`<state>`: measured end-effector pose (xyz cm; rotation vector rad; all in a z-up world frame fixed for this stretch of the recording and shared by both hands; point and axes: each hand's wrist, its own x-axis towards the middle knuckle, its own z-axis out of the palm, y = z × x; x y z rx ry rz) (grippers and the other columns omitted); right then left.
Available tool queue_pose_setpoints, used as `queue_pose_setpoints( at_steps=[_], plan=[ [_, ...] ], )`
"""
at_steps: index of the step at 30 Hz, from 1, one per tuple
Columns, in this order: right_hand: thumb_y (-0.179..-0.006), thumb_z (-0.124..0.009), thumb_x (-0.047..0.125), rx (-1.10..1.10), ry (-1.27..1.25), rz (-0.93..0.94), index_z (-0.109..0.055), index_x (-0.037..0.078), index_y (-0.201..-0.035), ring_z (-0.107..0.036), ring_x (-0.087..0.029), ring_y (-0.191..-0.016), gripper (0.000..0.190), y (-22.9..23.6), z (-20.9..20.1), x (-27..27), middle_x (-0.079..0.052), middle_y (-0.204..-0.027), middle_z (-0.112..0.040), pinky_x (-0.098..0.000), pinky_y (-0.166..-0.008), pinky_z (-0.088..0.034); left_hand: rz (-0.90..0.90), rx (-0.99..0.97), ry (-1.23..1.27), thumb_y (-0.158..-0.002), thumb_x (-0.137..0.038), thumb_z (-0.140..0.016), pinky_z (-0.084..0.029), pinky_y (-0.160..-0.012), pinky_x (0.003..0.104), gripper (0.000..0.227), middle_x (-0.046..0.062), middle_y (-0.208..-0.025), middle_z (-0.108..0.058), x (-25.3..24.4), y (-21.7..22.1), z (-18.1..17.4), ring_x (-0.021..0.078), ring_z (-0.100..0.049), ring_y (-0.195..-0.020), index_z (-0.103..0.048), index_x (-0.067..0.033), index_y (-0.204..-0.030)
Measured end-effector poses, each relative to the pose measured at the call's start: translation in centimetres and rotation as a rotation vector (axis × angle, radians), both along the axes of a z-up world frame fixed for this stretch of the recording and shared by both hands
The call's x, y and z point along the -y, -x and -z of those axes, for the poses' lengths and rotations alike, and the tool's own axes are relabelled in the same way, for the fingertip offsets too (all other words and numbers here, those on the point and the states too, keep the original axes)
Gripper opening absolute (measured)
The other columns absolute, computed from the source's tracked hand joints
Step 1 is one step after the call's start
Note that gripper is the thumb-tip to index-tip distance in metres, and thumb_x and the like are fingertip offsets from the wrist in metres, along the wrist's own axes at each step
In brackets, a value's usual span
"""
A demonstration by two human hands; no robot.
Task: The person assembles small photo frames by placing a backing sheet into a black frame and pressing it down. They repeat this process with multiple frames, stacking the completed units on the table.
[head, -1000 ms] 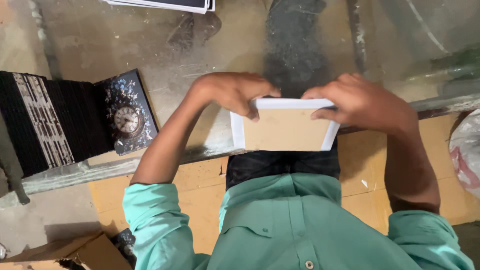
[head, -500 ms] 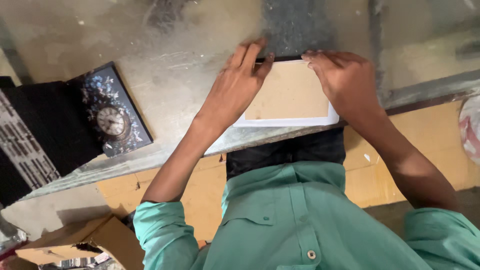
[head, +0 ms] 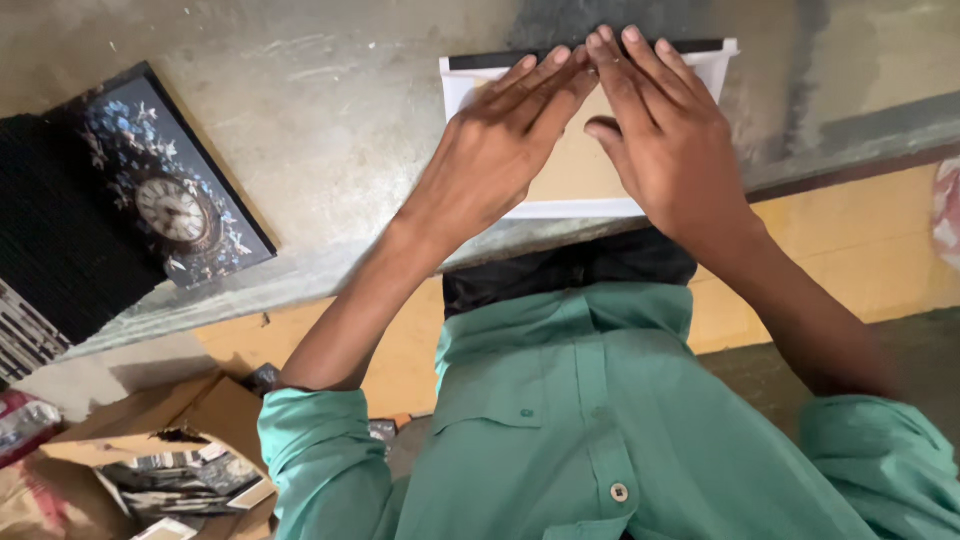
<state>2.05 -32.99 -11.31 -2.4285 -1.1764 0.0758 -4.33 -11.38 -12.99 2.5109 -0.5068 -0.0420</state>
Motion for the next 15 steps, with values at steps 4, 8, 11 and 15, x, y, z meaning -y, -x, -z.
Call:
queue_pose_setpoints(
  at_steps=[4, 8, 11, 15],
  plan=[
    [-0.107, -0.077, 0.014, 0.005, -0.001, 0.037, -0.057, -0.004, -0.147, -0.055, -0.032, -0.145, 0.048, 1.2, 0.2, -0.3, -0.014, -0.149, -0.066, -0.0441, -0.122, -0.046, -0.03, 0.042, 0.028, -0.092, 0.014, -0.055, -0.039, -0.125, 0.043, 0.054, 0.019, -0.148, -0.06, 0.5, 0.6, 0.3, 0.0296, -0.053, -0.144, -0.051, 0.0027, -0.144],
    [-0.106, -0.075, 0.019, -0.24, 0.118, 0.233, -0.064, 0.011, -0.145, -0.061, -0.025, -0.134, 0.041, 1.8, -0.9, -0.7, -0.01, -0.135, -0.069, -0.0385, -0.115, -0.05, -0.103, 0.043, 0.09, -0.088, 0.015, -0.054, -0.043, -0.123, 0.042, 0.056, 0.024, -0.14, -0.063, 1.0, 0.8, -0.1, 0.032, -0.059, -0.136, -0.051, 0.006, -0.144],
    [-0.103, -0.069, 0.038, -0.347, 0.298, 0.304, -0.065, 0.013, -0.142, -0.056, -0.026, -0.135, 0.046, 1.5, -1.1, 0.0, -0.01, -0.139, -0.063, -0.0418, -0.117, -0.043, -0.144, 0.067, 0.128, -0.088, 0.014, -0.055, -0.045, -0.119, 0.042, 0.055, 0.023, -0.136, -0.066, 1.1, 0.8, -0.4, 0.0346, -0.063, -0.13, -0.052, 0.0043, -0.142],
    [-0.111, -0.065, 0.044, 0.054, 0.219, 0.046, -0.052, -0.008, -0.156, -0.04, -0.033, -0.156, 0.07, 2.4, -0.4, 1.4, -0.019, -0.168, -0.044, -0.0552, -0.129, -0.022, -0.172, 0.051, -0.056, -0.095, 0.003, -0.062, -0.047, -0.12, 0.041, 0.047, 0.021, -0.139, -0.066, 2.7, 0.5, -1.6, 0.0318, -0.062, -0.136, -0.052, 0.0016, -0.141]
  ],
)
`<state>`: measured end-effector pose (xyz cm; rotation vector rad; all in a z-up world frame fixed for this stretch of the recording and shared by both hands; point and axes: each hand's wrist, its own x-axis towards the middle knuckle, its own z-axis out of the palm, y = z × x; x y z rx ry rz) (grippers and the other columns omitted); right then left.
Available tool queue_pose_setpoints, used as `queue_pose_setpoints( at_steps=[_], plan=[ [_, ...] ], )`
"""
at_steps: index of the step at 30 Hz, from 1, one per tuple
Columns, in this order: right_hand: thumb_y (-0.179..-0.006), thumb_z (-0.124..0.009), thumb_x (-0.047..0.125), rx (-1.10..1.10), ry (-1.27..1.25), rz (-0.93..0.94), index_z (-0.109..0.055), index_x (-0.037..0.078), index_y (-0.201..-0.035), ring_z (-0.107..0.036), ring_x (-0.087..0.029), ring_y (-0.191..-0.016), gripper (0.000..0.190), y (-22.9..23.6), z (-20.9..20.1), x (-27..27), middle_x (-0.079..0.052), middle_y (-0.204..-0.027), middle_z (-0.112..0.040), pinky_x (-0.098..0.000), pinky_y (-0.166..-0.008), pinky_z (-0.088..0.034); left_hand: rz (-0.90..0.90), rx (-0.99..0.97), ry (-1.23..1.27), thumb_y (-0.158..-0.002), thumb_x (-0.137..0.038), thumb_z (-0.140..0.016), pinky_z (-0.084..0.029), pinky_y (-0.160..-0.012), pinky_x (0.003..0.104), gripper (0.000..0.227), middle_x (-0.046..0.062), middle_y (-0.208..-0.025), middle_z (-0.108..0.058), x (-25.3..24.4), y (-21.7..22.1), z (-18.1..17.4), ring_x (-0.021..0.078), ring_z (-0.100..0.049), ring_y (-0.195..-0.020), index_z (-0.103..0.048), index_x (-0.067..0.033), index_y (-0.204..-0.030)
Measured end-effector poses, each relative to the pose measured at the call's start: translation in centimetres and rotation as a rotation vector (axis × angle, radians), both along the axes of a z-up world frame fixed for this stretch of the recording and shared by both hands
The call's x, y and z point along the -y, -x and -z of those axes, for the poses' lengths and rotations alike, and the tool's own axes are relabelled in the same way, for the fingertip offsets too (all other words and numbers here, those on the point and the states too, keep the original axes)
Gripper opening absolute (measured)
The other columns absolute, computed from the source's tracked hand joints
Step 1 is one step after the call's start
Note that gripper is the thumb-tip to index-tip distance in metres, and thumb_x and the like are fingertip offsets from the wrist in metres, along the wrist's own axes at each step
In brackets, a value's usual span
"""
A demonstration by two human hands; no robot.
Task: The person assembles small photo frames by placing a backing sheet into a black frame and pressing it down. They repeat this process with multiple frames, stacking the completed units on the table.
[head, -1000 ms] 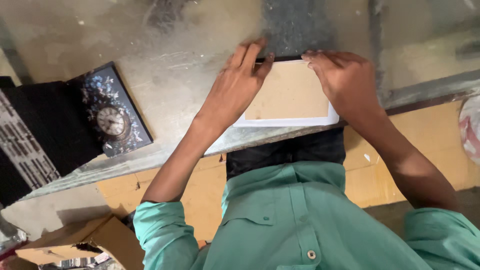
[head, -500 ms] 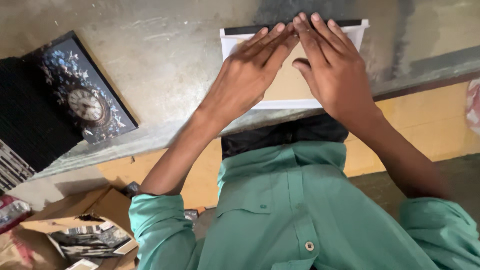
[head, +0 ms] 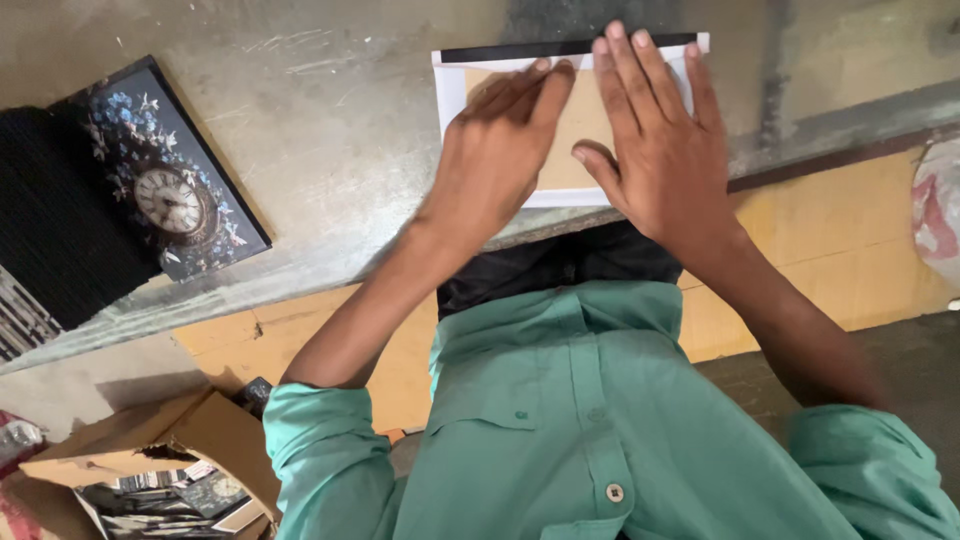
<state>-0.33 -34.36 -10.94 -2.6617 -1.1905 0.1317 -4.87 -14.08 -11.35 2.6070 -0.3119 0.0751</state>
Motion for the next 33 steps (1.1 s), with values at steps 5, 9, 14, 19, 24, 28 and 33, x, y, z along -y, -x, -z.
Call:
queue_pose_setpoints(
  at_steps=[5, 9, 14, 19, 24, 28, 33],
  plan=[
    [-0.103, -0.063, 0.05, 0.101, 0.16, 0.096, -0.041, -0.004, -0.15, -0.038, -0.034, -0.158, 0.075, 0.5, 0.7, 0.9, -0.024, -0.17, -0.037, -0.0543, -0.131, -0.017, 0.049, -0.284, -0.091, -0.099, -0.057, -0.06, -0.034, -0.125, 0.048, 0.08, 0.024, -0.15, -0.048, 2.6, -1.7, -0.8, 0.0381, -0.041, -0.145, -0.042, 0.0015, -0.15],
    [-0.103, -0.063, 0.068, 0.005, 0.096, 0.189, -0.034, -0.021, -0.159, -0.033, -0.044, -0.157, 0.109, 0.3, 0.6, 2.7, -0.035, -0.167, -0.033, -0.0638, -0.128, -0.013, -0.029, -0.072, -0.104, -0.098, -0.073, -0.052, -0.031, -0.125, 0.049, 0.102, 0.023, -0.166, -0.031, -0.7, 0.3, 0.5, 0.0364, -0.032, -0.155, -0.031, 0.0065, -0.159],
    [-0.104, -0.061, 0.073, -0.041, 0.136, 0.298, -0.031, -0.019, -0.158, -0.014, -0.052, -0.159, 0.111, 0.7, -1.1, 3.2, -0.038, -0.17, -0.023, -0.0755, -0.122, -0.005, -0.181, -0.145, -0.338, -0.107, -0.066, -0.045, -0.031, -0.125, 0.052, 0.087, 0.017, -0.168, -0.031, -5.9, 4.1, 0.2, 0.0355, -0.031, -0.156, -0.032, 0.0004, -0.161],
    [-0.089, -0.07, 0.08, -0.14, -0.048, 0.368, -0.019, -0.006, -0.167, 0.002, -0.055, -0.156, 0.127, 1.9, -1.6, -1.1, -0.039, -0.167, -0.002, -0.08, -0.12, 0.0, -0.245, -0.006, -0.389, -0.11, -0.054, -0.048, -0.038, -0.119, 0.054, 0.07, 0.026, -0.156, -0.04, -3.4, 1.9, 0.7, 0.0425, -0.041, -0.144, -0.042, -0.0021, -0.158],
    [-0.075, -0.073, 0.081, -0.24, -0.099, 0.366, -0.011, 0.0, -0.167, 0.008, -0.053, -0.156, 0.137, 2.7, 0.6, -3.2, -0.033, -0.169, 0.005, -0.0805, -0.117, 0.003, -0.243, -0.031, -0.208, -0.102, -0.038, -0.059, -0.049, -0.098, 0.05, 0.046, 0.022, -0.116, -0.064, -1.2, -1.9, -1.3, 0.0402, -0.062, -0.111, -0.06, 0.0007, -0.128],
    [-0.066, -0.084, 0.079, -0.059, -0.268, 0.499, -0.006, -0.004, -0.162, 0.009, -0.047, -0.155, 0.15, 2.7, 1.7, -0.7, -0.031, -0.165, 0.009, -0.0748, -0.121, 0.0, -0.164, -0.542, 0.076, -0.11, -0.034, -0.055, -0.052, -0.088, 0.044, 0.035, 0.021, -0.084, -0.067, -4.1, -2.4, -4.3, 0.0366, -0.069, -0.086, -0.074, -0.0052, -0.1],
    [-0.094, -0.079, 0.01, -1.178, -1.285, 0.466, -0.041, -0.005, -0.152, -0.056, -0.024, -0.137, 0.071, 3.1, 2.0, 1.1, -0.021, -0.146, -0.058, -0.0366, -0.117, -0.047, 0.079, -0.471, 0.755, -0.1, -0.026, -0.071, -0.053, -0.081, 0.037, 0.028, 0.012, -0.1, -0.069, -6.4, -0.4, -4.6, 0.0241, -0.064, -0.091, -0.071, 0.0016, -0.107]
  ],
)
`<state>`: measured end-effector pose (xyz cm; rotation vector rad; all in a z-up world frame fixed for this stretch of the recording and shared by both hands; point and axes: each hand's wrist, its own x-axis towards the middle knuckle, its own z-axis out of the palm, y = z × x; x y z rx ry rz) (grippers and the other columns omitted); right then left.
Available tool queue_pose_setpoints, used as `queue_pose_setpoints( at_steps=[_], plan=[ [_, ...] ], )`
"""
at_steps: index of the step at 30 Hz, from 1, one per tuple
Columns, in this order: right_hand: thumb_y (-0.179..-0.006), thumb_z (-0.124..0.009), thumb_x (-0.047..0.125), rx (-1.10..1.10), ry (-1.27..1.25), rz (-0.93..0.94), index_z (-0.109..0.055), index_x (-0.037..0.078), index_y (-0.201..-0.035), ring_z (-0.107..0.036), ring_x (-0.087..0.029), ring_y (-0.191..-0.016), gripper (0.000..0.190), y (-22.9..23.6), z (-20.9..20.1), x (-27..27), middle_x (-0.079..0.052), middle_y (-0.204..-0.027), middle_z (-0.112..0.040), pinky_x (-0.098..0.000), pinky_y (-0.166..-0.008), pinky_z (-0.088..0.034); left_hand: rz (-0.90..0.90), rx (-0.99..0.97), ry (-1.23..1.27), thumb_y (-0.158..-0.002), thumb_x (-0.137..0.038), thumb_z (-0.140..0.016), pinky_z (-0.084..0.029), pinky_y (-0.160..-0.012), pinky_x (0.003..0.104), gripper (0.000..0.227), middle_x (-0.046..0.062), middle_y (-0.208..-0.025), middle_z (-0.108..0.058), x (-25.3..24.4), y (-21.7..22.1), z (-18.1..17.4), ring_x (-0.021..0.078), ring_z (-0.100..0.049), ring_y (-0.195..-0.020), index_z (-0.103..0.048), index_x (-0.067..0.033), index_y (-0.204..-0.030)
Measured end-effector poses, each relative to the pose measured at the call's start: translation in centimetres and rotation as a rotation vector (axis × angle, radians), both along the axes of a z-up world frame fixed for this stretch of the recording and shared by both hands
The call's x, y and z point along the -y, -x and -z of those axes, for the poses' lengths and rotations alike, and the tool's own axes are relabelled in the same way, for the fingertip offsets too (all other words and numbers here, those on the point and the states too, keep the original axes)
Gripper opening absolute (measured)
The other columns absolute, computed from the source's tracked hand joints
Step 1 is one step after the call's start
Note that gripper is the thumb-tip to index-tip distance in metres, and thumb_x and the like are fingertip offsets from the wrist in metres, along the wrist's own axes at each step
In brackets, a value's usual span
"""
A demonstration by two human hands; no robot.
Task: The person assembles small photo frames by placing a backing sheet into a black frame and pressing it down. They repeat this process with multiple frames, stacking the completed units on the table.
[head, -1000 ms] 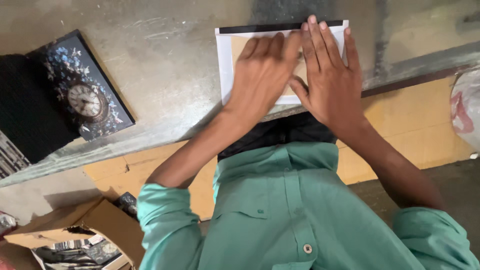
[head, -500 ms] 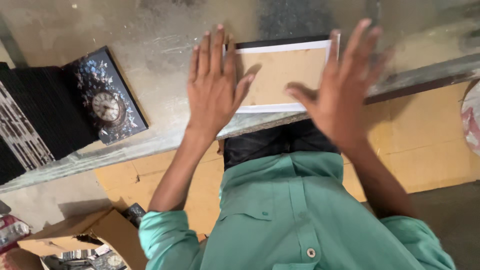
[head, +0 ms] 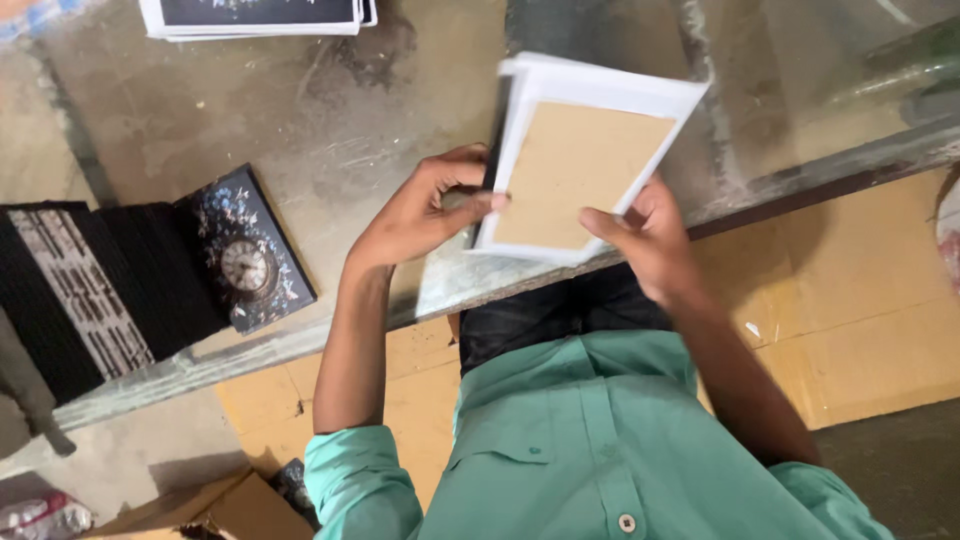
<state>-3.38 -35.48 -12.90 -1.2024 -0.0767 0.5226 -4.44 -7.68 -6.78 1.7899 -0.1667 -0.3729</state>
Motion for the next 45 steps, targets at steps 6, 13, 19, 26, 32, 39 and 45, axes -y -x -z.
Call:
queue_pose_setpoints(
  at_steps=[6, 13, 19, 26, 32, 39, 45],
  plan=[
    [-0.093, -0.08, 0.022, 0.242, 0.868, -0.466, -0.079, 0.004, -0.11, -0.06, -0.027, -0.066, 0.025, -3.7, -5.7, 4.3, -0.016, -0.077, -0.071, -0.0382, -0.064, -0.047, -0.019, 0.111, 0.522, -0.095, -0.026, -0.073, -0.056, -0.104, 0.035, 0.057, 0.005, -0.123, -0.07, -1.7, -0.4, -2.9, 0.0181, -0.068, -0.113, -0.053, -0.0083, -0.145],
    [-0.086, -0.074, 0.04, 1.117, 1.008, -0.647, -0.079, 0.015, -0.112, -0.061, -0.031, -0.088, 0.036, -5.9, -9.3, 2.3, -0.01, -0.082, -0.07, -0.0422, -0.083, -0.05, 0.681, 0.224, -0.248, -0.077, -0.006, -0.078, -0.053, -0.089, 0.045, 0.077, 0.021, -0.118, -0.068, 1.5, -4.2, -3.7, 0.0368, -0.067, -0.105, -0.046, 0.0008, -0.147],
    [-0.101, -0.071, 0.024, 1.263, 1.058, -0.307, -0.073, 0.008, -0.128, -0.065, -0.033, -0.109, 0.031, -7.2, -6.2, 2.4, -0.015, -0.118, -0.073, -0.0454, -0.094, -0.049, 0.258, 0.248, -0.882, -0.084, 0.016, -0.058, -0.05, -0.095, 0.045, 0.067, 0.018, -0.13, -0.063, 4.3, -2.3, -0.4, 0.0371, -0.059, -0.116, -0.049, -0.0022, -0.148],
    [-0.108, -0.07, 0.014, 1.293, 1.061, -0.188, -0.072, 0.005, -0.13, -0.069, -0.029, -0.127, 0.025, -7.3, -0.2, 1.5, -0.013, -0.128, -0.073, -0.0429, -0.114, -0.051, 0.112, 0.61, -0.966, -0.09, 0.003, -0.06, -0.043, -0.112, 0.047, 0.059, 0.024, -0.142, -0.053, 5.4, -1.7, 3.4, 0.0392, -0.051, -0.13, -0.047, 0.0081, -0.147],
    [-0.109, -0.068, 0.014, 1.015, 1.148, -0.317, -0.073, 0.008, -0.128, -0.071, -0.025, -0.119, 0.021, -5.9, -0.7, 1.4, -0.009, -0.129, -0.075, -0.0365, -0.107, -0.053, 0.11, 0.612, -0.913, -0.094, -0.001, -0.058, -0.039, -0.123, 0.043, 0.053, 0.02, -0.156, -0.048, 5.5, -0.6, 5.1, 0.0323, -0.048, -0.145, -0.052, 0.0049, -0.146],
    [-0.103, -0.063, 0.056, 1.224, 1.398, -0.429, -0.044, -0.006, -0.159, -0.044, -0.031, -0.149, 0.086, -4.5, -1.0, 0.7, -0.019, -0.162, -0.046, -0.0539, -0.125, -0.021, -0.088, 0.591, -0.808, -0.096, -0.001, -0.064, -0.05, -0.11, 0.038, 0.036, 0.014, -0.135, -0.068, 4.6, 0.7, 6.1, 0.0291, -0.066, -0.128, -0.069, -0.0017, -0.131],
    [-0.102, -0.056, 0.069, 1.018, 1.526, -0.258, -0.039, -0.016, -0.156, -0.027, -0.046, -0.156, 0.102, -4.1, -3.0, 3.7, -0.031, -0.163, -0.037, -0.0623, -0.126, -0.013, -0.147, 0.417, -0.992, -0.094, -0.004, -0.063, -0.052, -0.104, 0.042, 0.032, 0.016, -0.131, -0.071, 6.3, 0.1, 4.0, 0.0314, -0.07, -0.119, -0.069, -0.0004, -0.126]
  ],
)
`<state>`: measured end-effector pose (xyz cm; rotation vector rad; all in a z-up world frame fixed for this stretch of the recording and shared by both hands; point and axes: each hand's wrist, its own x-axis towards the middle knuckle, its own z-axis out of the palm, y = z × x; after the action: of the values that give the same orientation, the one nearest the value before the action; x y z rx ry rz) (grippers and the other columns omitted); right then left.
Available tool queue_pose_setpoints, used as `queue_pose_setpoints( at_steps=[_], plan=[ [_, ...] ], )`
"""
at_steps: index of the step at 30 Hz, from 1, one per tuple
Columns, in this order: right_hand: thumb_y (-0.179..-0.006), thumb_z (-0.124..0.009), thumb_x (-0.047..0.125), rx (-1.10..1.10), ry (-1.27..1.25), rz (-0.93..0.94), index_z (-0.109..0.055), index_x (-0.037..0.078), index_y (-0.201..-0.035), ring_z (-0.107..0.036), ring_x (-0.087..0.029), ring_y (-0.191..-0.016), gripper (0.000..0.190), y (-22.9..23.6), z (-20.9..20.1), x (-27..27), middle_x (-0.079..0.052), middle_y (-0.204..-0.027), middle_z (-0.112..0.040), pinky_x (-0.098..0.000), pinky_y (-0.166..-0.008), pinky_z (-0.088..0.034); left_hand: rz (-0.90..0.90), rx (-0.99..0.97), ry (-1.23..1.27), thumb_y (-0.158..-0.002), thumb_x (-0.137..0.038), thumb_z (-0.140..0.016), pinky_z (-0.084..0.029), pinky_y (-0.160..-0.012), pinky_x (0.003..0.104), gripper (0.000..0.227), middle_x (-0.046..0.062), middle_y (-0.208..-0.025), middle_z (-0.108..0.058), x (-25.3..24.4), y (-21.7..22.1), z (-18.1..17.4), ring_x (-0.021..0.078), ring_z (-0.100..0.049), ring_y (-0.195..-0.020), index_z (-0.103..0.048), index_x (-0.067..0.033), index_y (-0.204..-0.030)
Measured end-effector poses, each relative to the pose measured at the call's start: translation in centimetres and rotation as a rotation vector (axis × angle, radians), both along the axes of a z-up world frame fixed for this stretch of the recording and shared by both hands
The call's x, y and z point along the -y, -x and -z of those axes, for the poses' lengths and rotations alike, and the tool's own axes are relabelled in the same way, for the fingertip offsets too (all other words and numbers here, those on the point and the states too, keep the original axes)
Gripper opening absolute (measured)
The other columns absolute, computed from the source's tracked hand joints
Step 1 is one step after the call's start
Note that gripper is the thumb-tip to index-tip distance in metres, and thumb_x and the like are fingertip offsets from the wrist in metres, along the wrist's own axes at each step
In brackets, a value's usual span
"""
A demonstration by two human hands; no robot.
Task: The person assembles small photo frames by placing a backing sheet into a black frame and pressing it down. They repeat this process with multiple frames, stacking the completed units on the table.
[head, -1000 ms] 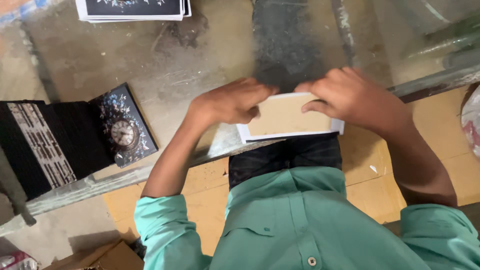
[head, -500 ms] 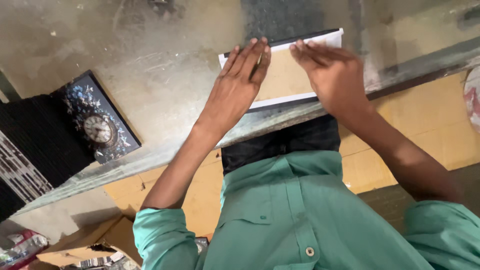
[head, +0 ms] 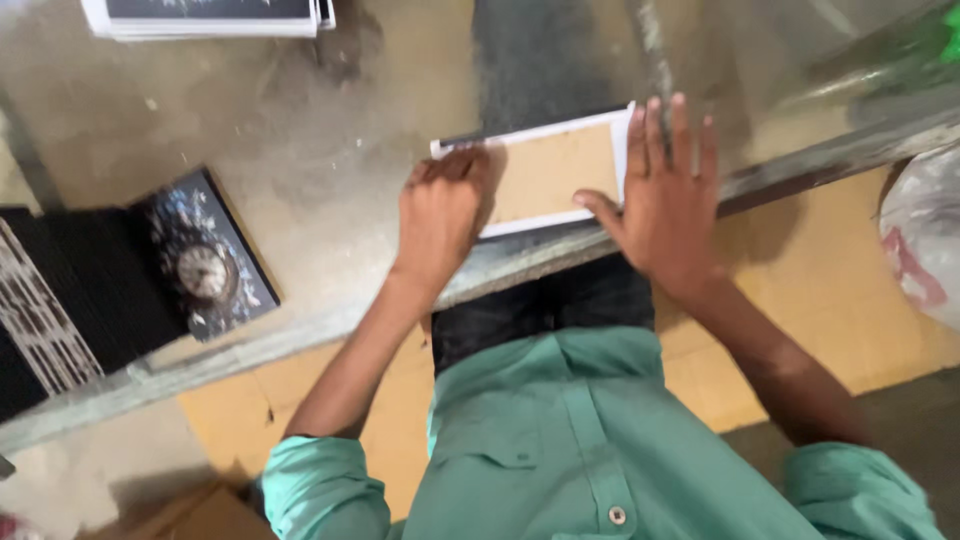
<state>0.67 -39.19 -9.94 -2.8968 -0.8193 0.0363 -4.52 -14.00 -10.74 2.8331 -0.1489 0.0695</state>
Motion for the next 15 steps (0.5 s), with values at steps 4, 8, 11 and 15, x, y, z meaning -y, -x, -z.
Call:
queue_pose_setpoints(
  at_steps=[4, 8, 11, 15],
  plan=[
    [-0.094, -0.059, 0.07, 0.017, -0.059, 0.007, -0.031, -0.006, -0.156, -0.016, -0.046, -0.159, 0.102, 1.0, 1.2, -2.0, -0.031, -0.17, -0.02, -0.0653, -0.126, -0.008, 0.192, 0.23, 0.122, -0.098, -0.037, -0.063, -0.043, -0.11, 0.051, 0.062, 0.03, -0.144, -0.054, 2.7, -1.2, 0.1, 0.0452, -0.053, -0.135, -0.054, 0.0088, -0.14],
    [-0.086, -0.065, 0.072, -0.084, -0.186, 0.017, -0.021, -0.001, -0.164, -0.007, -0.051, -0.156, 0.116, 1.8, 2.3, -2.1, -0.028, -0.17, -0.011, -0.0724, -0.12, -0.004, 0.116, 0.023, 0.134, -0.101, -0.056, -0.052, -0.033, -0.121, 0.051, 0.083, 0.026, -0.16, -0.04, 1.8, 1.4, 0.5, 0.0397, -0.04, -0.149, -0.04, 0.0082, -0.152],
    [-0.088, -0.067, 0.073, -0.067, -0.241, 0.2, -0.02, 0.002, -0.166, -0.003, -0.054, -0.156, 0.116, 1.7, 1.7, -1.0, -0.028, -0.171, -0.01, -0.0764, -0.119, -0.002, -0.055, -0.081, 0.022, -0.104, -0.06, -0.047, -0.029, -0.124, 0.05, 0.085, 0.027, -0.163, -0.037, -0.6, 3.2, -0.1, 0.0399, -0.037, -0.151, -0.038, 0.008, -0.155],
    [-0.089, -0.069, 0.071, -0.072, -0.36, 0.189, -0.021, 0.004, -0.168, -0.002, -0.054, -0.159, 0.114, 2.8, 1.1, -2.0, -0.025, -0.174, -0.01, -0.0737, -0.124, -0.002, -0.122, -0.021, -0.064, -0.102, -0.062, -0.047, -0.025, -0.124, 0.051, 0.091, 0.03, -0.163, -0.03, -1.1, 4.6, 0.8, 0.0425, -0.031, -0.153, -0.033, 0.0101, -0.155]
  ],
)
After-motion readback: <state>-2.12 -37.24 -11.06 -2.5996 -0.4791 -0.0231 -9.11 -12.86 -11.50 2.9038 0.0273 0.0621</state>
